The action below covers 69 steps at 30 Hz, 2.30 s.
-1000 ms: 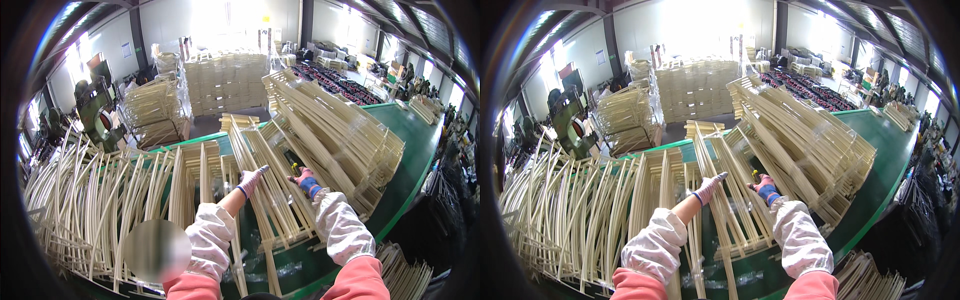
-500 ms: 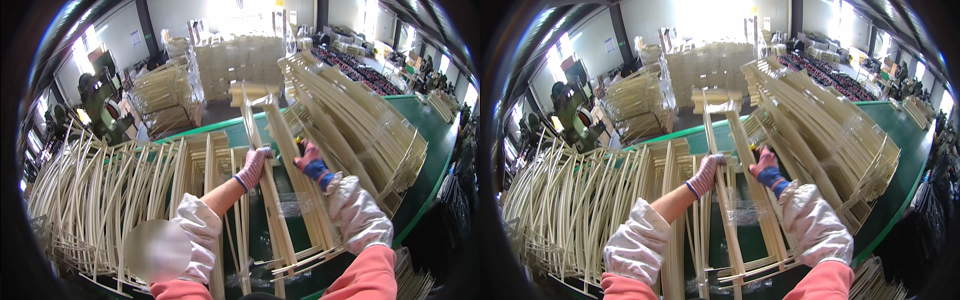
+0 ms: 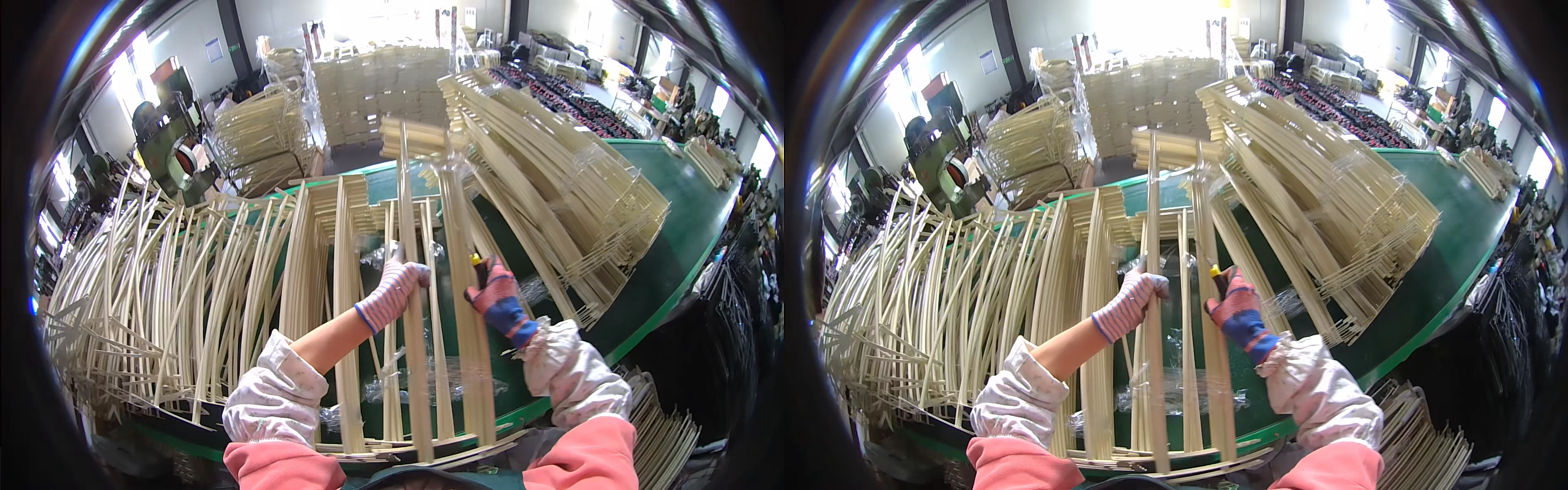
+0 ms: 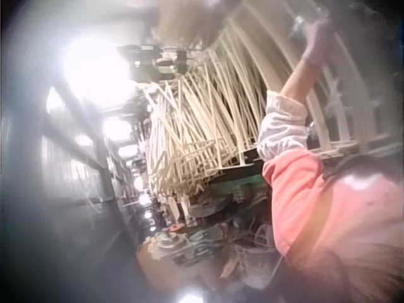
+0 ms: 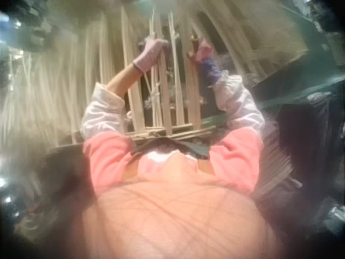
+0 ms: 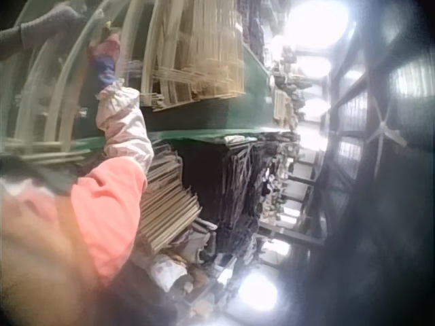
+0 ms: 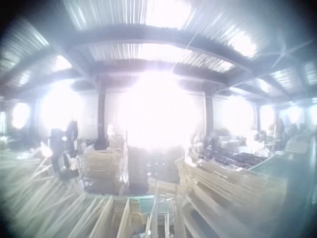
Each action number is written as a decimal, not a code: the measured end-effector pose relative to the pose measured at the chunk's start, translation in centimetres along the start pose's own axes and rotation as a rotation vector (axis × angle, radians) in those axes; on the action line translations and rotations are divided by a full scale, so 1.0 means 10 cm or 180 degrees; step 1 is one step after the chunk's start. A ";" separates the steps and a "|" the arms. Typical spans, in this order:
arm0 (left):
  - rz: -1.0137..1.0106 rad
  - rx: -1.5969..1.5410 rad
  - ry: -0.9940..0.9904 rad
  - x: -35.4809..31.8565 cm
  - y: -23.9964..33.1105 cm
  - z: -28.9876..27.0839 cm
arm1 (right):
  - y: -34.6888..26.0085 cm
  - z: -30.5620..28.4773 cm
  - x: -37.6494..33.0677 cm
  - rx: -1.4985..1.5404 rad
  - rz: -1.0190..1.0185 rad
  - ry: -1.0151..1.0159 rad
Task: The person picks up wooden frame components from a conveyor, removes plastic wrapping, and uses a press machine to join the pieces. They repeatedly place frames under the press, operate it, and then move the assembled frames to a pile.
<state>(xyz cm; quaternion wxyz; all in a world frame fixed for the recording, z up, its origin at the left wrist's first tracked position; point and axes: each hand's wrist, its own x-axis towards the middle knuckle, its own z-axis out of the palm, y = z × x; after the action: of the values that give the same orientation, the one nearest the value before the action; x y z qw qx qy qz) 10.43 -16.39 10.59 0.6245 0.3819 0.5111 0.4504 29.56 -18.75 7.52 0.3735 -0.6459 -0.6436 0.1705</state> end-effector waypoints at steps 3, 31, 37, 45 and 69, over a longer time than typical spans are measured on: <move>-0.0016 0.0088 -0.0173 0.08 -0.05 -0.21 | 0.00 0.25 -0.03 -0.0068 0.0192 -0.0057; 0.0818 0.4793 0.0607 0.50 -0.56 -1.08 | -1.29 1.18 2.42 -0.1520 -0.0336 -0.4289; 0.1330 0.4497 0.0922 0.56 -0.65 -1.12 | -1.35 0.30 1.18 -0.1407 0.0384 -0.4024; 0.0988 0.4635 0.0805 0.57 -0.59 -1.12 | -1.46 -0.36 -0.45 -0.1117 0.0920 -0.4327; 0.3373 0.4238 -0.1223 -1.39 -0.13 -1.10 | 3.30 -0.65 -2.60 -0.2591 -0.0563 -0.0502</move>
<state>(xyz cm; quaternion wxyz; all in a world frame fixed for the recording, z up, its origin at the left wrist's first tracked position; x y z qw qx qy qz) -1.14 -29.83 11.41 0.0551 0.9243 0.3090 0.2171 54.37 -41.85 -18.11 0.0508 -0.6680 -0.7380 -0.0814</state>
